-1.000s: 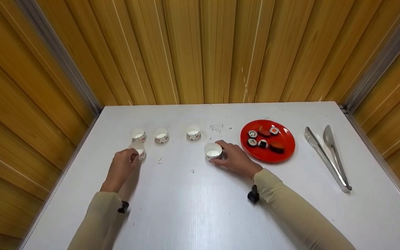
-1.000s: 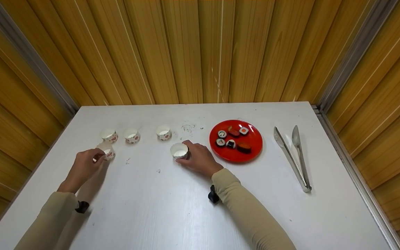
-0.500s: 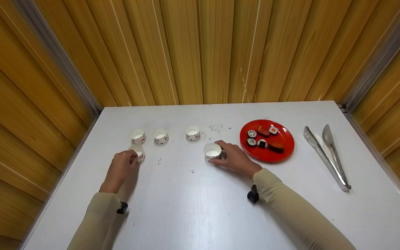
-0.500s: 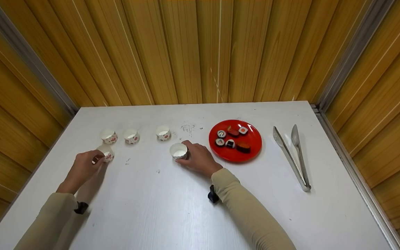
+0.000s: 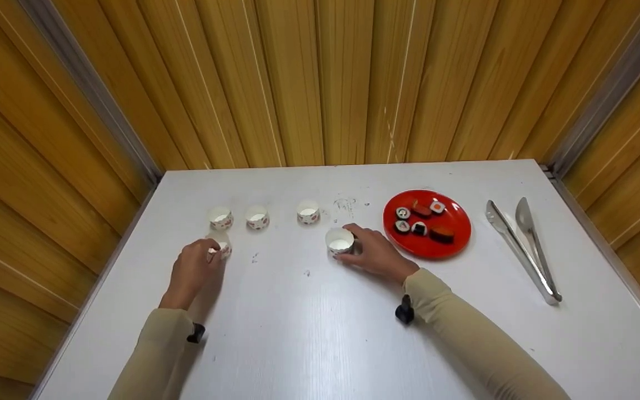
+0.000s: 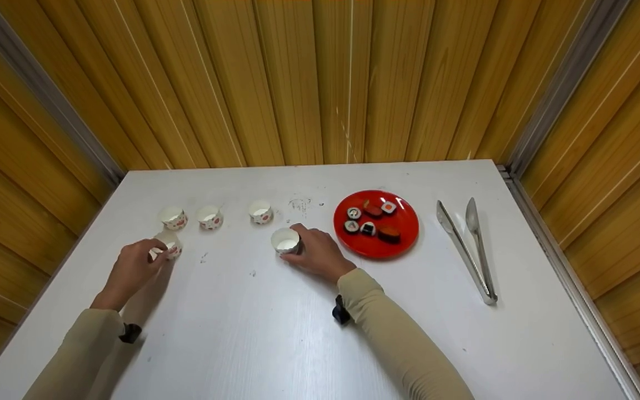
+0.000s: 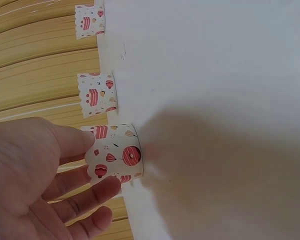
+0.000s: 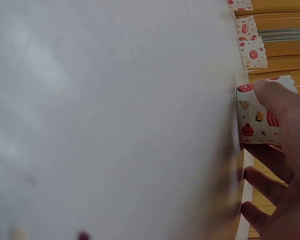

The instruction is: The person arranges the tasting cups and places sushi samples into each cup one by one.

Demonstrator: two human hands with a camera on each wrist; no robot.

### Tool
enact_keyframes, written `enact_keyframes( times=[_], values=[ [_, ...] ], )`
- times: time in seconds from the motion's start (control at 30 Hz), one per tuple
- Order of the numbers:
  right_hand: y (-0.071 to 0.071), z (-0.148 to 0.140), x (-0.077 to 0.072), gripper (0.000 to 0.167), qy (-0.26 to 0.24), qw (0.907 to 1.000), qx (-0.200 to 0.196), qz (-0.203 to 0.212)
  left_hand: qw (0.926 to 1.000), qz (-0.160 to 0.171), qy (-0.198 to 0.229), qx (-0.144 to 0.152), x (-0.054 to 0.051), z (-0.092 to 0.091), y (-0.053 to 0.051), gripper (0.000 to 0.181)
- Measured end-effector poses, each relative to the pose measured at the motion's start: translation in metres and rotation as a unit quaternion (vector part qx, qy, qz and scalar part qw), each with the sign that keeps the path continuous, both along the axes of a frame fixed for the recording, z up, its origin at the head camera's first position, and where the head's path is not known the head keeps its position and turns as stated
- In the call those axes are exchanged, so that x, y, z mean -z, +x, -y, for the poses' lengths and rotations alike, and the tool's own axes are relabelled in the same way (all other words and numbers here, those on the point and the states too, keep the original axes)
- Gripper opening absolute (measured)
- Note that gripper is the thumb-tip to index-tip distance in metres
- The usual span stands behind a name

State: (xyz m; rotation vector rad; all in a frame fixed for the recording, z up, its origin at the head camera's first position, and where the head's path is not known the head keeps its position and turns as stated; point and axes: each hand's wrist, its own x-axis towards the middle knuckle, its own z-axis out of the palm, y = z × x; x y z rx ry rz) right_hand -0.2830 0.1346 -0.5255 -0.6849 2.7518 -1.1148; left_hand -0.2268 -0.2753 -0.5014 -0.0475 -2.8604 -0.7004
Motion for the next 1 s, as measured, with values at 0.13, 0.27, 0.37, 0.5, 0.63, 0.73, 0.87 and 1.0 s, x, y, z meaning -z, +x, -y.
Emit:
enact_keyframes(
  times=[0.13, 0.27, 0.37, 0.5, 0.63, 0.73, 0.87, 1.0],
  values=[
    [-0.001, 0.000, 0.001, 0.060, 0.008, 0.9999, -0.004, -0.010, 0.9999, -0.013, -0.002, 0.005, 0.001, -0.001, 0.001, 0.014],
    [-0.001, 0.000, 0.002, 0.059, 0.005, 0.9999, -0.005, -0.010, 0.9991, -0.042, -0.004, 0.007, -0.001, -0.004, 0.001, 0.015],
    [-0.001, 0.000, 0.001, 0.060, 0.004, 1.0000, -0.006, -0.006, 0.9975, -0.070, -0.006, 0.011, -0.006, -0.011, 0.001, 0.015],
    [0.000, 0.000, -0.001, 0.061, 0.012, 0.9999, -0.001, -0.006, 0.9935, -0.109, -0.013, 0.031, -0.014, -0.024, 0.000, 0.015],
    [0.000, 0.000, -0.001, 0.063, 0.019, 0.9998, 0.005, -0.006, 0.9866, -0.149, -0.017, 0.065, -0.020, -0.041, -0.004, 0.012],
    [0.000, 0.000, -0.001, 0.065, 0.022, 0.9997, 0.010, -0.001, 0.9802, -0.175, -0.015, 0.092, -0.022, -0.053, -0.007, 0.008],
    [-0.001, 0.001, 0.000, 0.065, 0.026, 0.9996, 0.011, 0.001, 0.9746, -0.190, -0.009, 0.119, -0.025, -0.070, -0.011, 0.007],
    [0.000, 0.000, 0.000, 0.065, 0.029, 0.9995, 0.011, -0.001, 0.9708, -0.193, -0.007, 0.142, -0.025, -0.088, -0.015, 0.006]
  ],
)
